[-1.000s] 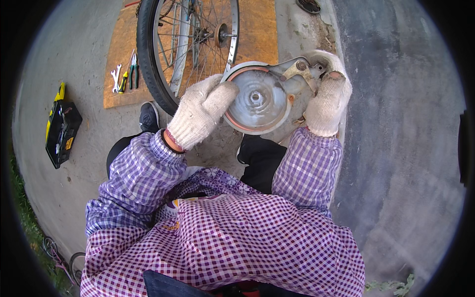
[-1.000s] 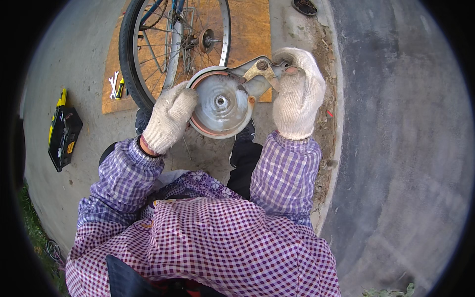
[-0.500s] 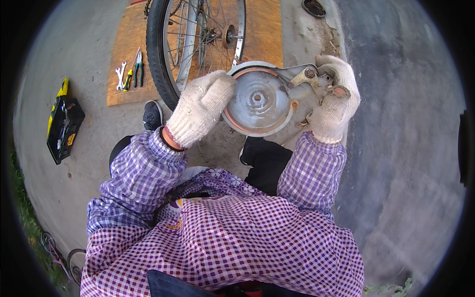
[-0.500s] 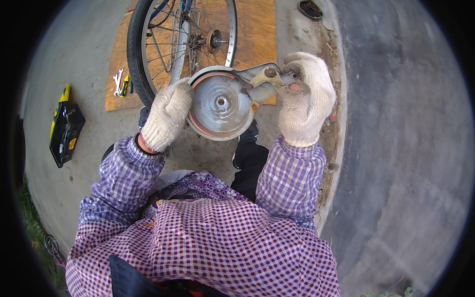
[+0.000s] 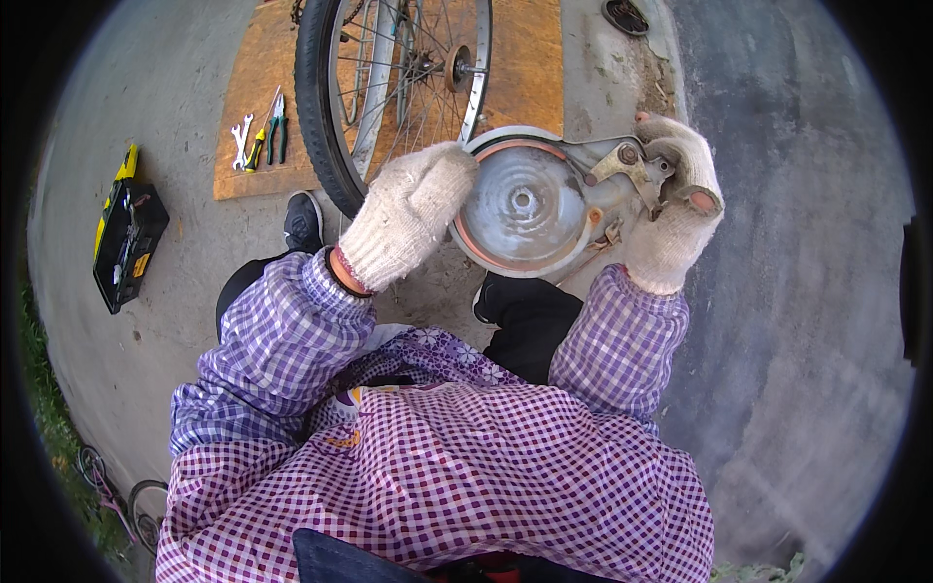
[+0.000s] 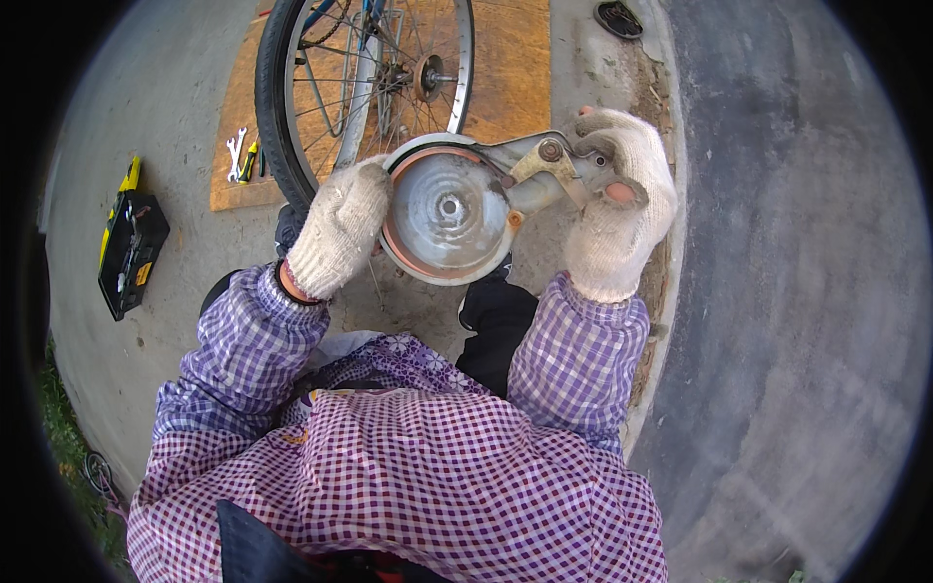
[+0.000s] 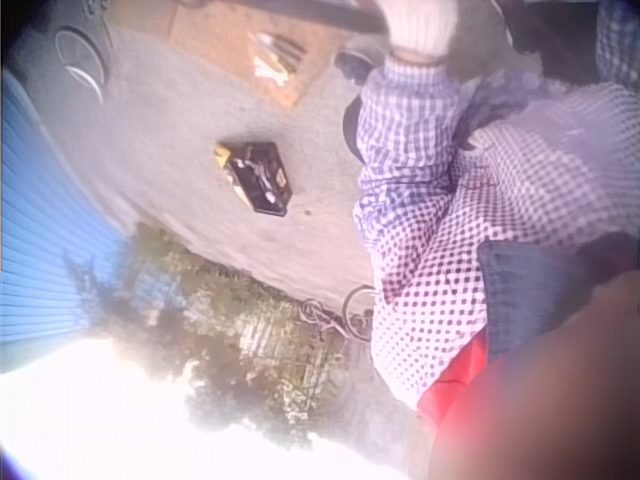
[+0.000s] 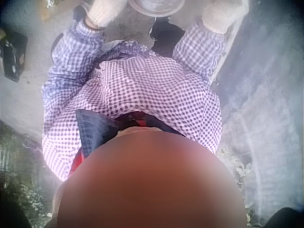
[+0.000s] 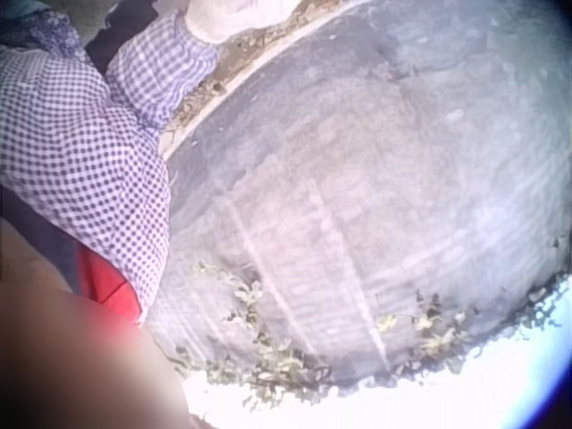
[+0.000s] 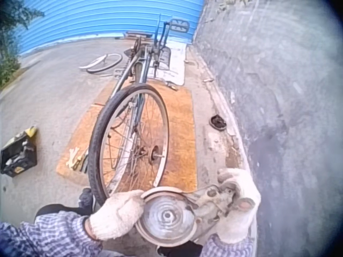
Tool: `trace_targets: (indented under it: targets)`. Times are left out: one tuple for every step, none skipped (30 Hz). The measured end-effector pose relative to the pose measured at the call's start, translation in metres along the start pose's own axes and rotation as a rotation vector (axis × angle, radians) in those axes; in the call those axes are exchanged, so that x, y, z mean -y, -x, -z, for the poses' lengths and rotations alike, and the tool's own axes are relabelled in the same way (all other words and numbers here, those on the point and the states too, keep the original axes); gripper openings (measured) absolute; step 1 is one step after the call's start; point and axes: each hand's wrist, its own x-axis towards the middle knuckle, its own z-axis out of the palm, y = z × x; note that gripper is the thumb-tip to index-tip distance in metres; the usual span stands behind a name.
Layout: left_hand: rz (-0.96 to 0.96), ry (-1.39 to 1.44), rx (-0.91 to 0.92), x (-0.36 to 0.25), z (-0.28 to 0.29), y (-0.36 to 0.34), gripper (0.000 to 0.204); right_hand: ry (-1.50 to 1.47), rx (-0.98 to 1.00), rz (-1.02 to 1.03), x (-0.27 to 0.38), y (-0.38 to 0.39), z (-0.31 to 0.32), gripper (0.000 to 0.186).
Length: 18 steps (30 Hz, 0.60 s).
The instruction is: The person removes the rear wheel of a bicycle, cleans the brake shoe with a cloth, and then reinstalls the wheel. They use a wrench to tighten the axle nuts and spin the wheel to check alignment.
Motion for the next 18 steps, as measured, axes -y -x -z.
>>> trace_targets:
  targets:
    - [-0.037,0.003,-0.002,0.001,0.000,0.000,0.047,0.065,-0.001,0.007,0.000,0.000,0.000,0.097]
    - [-0.048,0.008,0.000,0.002,-0.001,0.000,0.047,0.052,0.006,0.014,0.000,0.001,0.000,0.096]
    - [-0.059,0.012,0.001,0.003,-0.001,0.001,0.047,0.038,0.012,0.021,0.000,0.001,0.000,0.095]
    - [-0.044,0.018,0.006,0.004,-0.001,0.001,0.047,0.017,0.017,0.022,0.000,0.002,0.000,0.095]
    - [-0.024,0.019,0.009,0.005,-0.002,0.001,0.046,0.027,0.005,0.025,-0.002,0.002,-0.001,0.092]
    - [-0.037,0.045,0.006,0.005,-0.002,0.001,0.047,0.030,-0.009,0.022,-0.004,0.003,-0.002,0.090]
    - [-0.045,0.066,0.001,0.006,-0.002,0.002,0.048,0.046,-0.030,0.009,-0.005,0.004,-0.002,0.088]
    - [-0.024,0.082,0.006,0.006,-0.002,0.003,0.048,0.005,-0.018,0.003,-0.007,0.004,-0.002,0.086]
    - [-0.004,0.098,0.011,0.005,-0.002,0.003,0.049,-0.022,-0.013,-0.012,-0.007,0.006,-0.002,0.083]
    - [0.044,0.108,0.026,0.005,-0.002,0.004,0.050,-0.049,-0.008,-0.028,-0.008,0.007,-0.001,0.081]
    - [0.103,0.110,0.027,0.004,-0.003,0.005,0.050,-0.016,-0.012,-0.033,-0.010,0.006,-0.001,0.080]
    - [0.084,0.096,0.025,0.003,-0.002,0.005,0.051,0.018,-0.016,-0.038,-0.012,0.006,-0.001,0.079]
    - [0.076,0.073,0.010,0.003,-0.004,0.005,0.052,0.052,-0.018,-0.031,-0.015,0.005,-0.001,0.078]
    - [0.085,0.066,0.007,0.002,-0.005,0.004,0.053,0.049,-0.026,-0.042,-0.017,0.005,0.000,0.077]
    - [0.094,0.058,0.004,0.002,-0.006,0.004,0.053,0.046,-0.033,-0.041,-0.019,0.005,0.000,0.076]
    - [0.122,0.065,0.013,0.002,-0.006,0.003,0.054,0.047,-0.043,-0.045,-0.022,0.005,0.000,0.075]
    - [0.135,0.065,0.021,0.002,-0.007,0.002,0.054,0.067,-0.028,-0.024,-0.025,0.003,0.002,0.073]
    - [0.148,0.066,0.029,0.002,-0.007,0.001,0.055,0.089,-0.015,-0.007,-0.028,0.002,0.004,0.071]
